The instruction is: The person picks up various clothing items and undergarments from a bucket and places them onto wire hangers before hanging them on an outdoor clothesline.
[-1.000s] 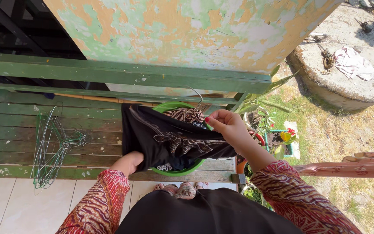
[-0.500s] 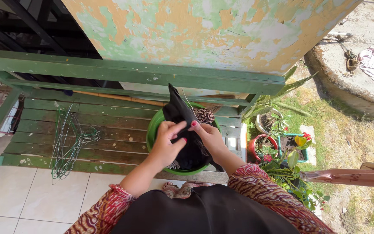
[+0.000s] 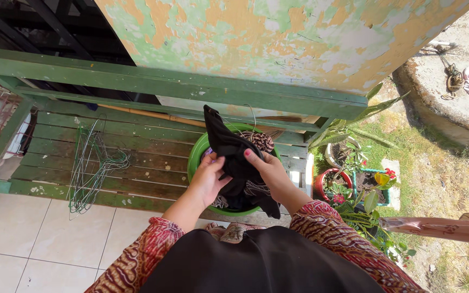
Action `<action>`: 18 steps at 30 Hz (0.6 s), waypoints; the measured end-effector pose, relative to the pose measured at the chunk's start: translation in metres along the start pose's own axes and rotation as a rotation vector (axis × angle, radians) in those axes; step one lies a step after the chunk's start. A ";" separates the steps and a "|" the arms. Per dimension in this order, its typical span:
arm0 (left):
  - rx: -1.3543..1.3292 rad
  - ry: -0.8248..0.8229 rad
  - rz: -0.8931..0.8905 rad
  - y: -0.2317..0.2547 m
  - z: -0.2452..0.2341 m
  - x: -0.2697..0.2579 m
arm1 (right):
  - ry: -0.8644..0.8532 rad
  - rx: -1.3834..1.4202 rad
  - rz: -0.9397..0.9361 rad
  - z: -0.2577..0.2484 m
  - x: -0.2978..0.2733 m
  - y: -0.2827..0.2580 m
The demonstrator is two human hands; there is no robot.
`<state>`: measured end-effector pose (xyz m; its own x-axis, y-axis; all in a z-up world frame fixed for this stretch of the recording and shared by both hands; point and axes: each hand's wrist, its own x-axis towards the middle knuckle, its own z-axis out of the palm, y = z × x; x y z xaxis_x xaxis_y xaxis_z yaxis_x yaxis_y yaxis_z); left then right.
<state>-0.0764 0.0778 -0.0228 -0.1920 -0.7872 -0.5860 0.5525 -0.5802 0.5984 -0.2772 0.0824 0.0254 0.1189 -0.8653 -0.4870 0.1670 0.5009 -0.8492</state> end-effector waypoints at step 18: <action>-0.260 -0.324 -0.159 0.033 -0.032 -0.024 | 0.111 -0.374 0.029 -0.022 0.010 0.041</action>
<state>-0.0279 0.0838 -0.0065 -0.5124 -0.7415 -0.4332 0.6733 -0.6600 0.3333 -0.2910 0.0936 -0.0188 0.0086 -0.8581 -0.5134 -0.2052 0.5010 -0.8408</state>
